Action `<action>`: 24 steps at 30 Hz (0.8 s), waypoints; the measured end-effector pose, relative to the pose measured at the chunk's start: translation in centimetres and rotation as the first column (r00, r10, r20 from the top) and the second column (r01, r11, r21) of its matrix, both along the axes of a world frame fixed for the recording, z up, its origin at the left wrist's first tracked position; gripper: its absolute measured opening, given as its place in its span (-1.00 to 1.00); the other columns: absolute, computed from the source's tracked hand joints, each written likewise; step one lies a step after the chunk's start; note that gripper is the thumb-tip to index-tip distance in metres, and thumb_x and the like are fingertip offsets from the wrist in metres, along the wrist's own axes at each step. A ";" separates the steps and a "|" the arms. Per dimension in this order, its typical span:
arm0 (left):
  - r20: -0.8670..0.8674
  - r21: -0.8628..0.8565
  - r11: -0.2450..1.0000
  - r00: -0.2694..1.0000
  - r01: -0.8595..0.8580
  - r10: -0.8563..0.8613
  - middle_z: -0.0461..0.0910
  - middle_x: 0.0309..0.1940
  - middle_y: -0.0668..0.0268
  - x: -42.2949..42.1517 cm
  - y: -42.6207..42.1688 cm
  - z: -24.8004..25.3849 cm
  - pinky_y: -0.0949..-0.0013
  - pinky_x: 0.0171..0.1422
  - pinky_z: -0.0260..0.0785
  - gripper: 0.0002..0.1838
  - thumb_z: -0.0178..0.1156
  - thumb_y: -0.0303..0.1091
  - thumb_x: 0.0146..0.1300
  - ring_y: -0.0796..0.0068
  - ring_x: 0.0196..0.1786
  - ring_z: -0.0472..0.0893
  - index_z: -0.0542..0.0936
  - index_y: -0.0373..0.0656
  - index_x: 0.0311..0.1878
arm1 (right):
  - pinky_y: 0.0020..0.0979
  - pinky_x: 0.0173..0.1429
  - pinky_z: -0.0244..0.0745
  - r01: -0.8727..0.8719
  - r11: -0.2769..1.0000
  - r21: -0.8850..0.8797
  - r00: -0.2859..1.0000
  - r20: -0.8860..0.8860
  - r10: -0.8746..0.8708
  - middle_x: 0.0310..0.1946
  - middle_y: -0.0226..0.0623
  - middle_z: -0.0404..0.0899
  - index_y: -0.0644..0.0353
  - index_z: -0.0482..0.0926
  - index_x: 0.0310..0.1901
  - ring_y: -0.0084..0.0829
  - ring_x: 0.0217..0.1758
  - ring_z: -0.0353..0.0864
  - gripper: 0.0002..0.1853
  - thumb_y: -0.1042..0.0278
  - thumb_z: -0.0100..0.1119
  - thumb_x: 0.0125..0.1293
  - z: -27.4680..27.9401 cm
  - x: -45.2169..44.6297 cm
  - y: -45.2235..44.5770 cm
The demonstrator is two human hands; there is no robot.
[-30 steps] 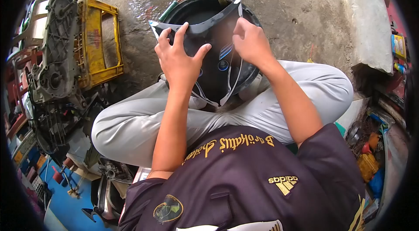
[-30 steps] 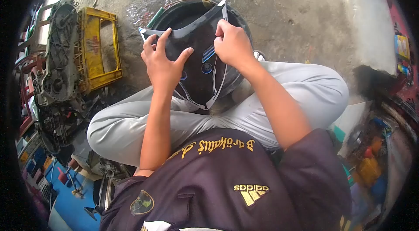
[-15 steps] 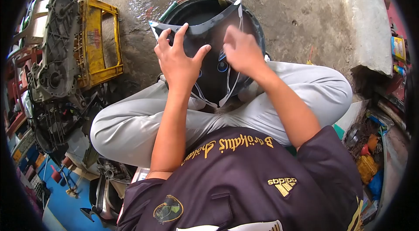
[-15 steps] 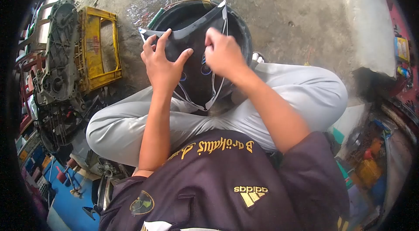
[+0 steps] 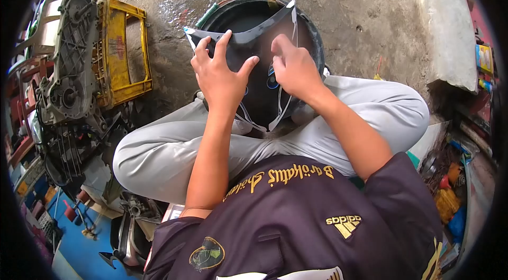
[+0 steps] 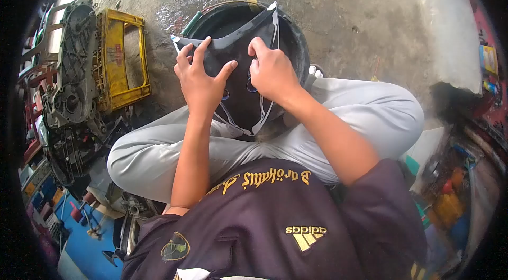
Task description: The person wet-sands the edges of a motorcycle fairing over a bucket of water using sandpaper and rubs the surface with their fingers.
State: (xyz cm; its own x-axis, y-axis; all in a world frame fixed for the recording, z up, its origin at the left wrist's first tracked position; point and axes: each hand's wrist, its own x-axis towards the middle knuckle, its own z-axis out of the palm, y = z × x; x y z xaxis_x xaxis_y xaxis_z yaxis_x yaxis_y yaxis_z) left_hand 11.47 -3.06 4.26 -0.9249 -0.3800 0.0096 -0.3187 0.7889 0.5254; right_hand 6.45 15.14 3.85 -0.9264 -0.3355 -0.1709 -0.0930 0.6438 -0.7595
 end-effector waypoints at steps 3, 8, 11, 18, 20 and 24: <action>0.018 0.027 1.000 1.000 -0.006 0.006 0.38 0.51 0.10 0.1 0.1 0.1 -0.13 0.46 0.45 -0.15 0.70 0.06 0.05 -0.12 0.46 0.44 0.64 0.24 0.46 | 0.09 -0.16 0.55 0.066 0.992 0.110 0.996 0.053 -0.073 -0.47 0.04 0.68 0.17 0.49 0.07 0.19 -0.33 0.73 -0.76 0.48 0.19 0.40 1.2 -1.4 0.4; -0.014 -0.030 1.000 1.000 0.001 -0.001 0.40 0.49 0.12 0.2 0.0 -0.1 -0.08 0.41 0.52 -0.15 0.70 0.10 0.06 -0.06 0.41 0.48 0.64 0.23 0.46 | 0.11 0.04 0.60 0.018 0.996 0.086 0.999 0.040 -0.021 -0.27 0.15 0.73 0.17 0.51 0.03 0.30 -0.06 0.74 -0.79 0.50 0.18 0.40 1.3 -0.2 -0.2; 0.003 -0.021 1.000 1.000 0.002 -0.002 0.40 0.49 0.13 0.2 0.1 -0.1 -0.09 0.41 0.52 -0.15 0.70 0.10 0.06 -0.06 0.40 0.48 0.64 0.24 0.46 | 0.22 -0.01 0.57 0.043 0.999 0.022 0.998 0.054 -0.044 -0.33 0.18 0.71 0.13 0.52 -0.01 0.32 -0.12 0.74 -0.83 0.45 0.20 0.40 1.2 -0.4 -0.2; -0.007 -0.019 1.000 1.000 -0.002 0.002 0.39 0.50 0.14 0.1 -0.1 -0.2 -0.10 0.40 0.52 -0.14 0.70 0.11 0.05 -0.04 0.41 0.48 0.64 0.25 0.46 | 0.11 -0.07 0.58 0.002 0.987 0.159 1.000 -0.009 0.000 -0.40 0.14 0.68 0.15 0.53 -0.01 0.29 -0.23 0.71 -0.83 0.46 0.18 0.41 0.2 0.1 0.2; 0.009 -0.005 1.000 1.000 -0.005 0.005 0.39 0.50 0.14 0.2 0.0 -0.1 -0.10 0.40 0.52 -0.15 0.70 0.11 0.06 -0.05 0.42 0.47 0.64 0.25 0.46 | 0.09 -0.06 0.58 0.042 0.990 0.135 0.999 0.024 -0.046 -0.41 0.13 0.68 0.16 0.53 -0.01 0.29 -0.24 0.72 -0.84 0.46 0.18 0.41 0.9 -0.6 0.6; 0.012 -0.033 0.999 1.000 -0.002 0.002 0.38 0.50 0.14 0.3 -0.1 0.0 -0.09 0.42 0.52 -0.14 0.70 0.10 0.06 -0.04 0.42 0.47 0.63 0.26 0.47 | -0.02 -0.18 0.52 0.172 0.984 0.043 0.983 0.051 -0.174 -0.52 -0.04 0.60 0.19 0.51 -0.01 0.00 -0.42 0.66 -0.84 0.45 0.21 0.43 0.7 -2.3 1.7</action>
State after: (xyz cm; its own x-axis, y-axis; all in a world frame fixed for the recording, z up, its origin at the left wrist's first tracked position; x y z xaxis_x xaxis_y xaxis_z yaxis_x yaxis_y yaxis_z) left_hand 11.72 -3.13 4.24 -0.9243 -0.3814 0.0114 -0.3261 0.8052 0.4952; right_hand 4.16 16.88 4.54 -0.9590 -0.1633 -0.2316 0.0626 0.6751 -0.7351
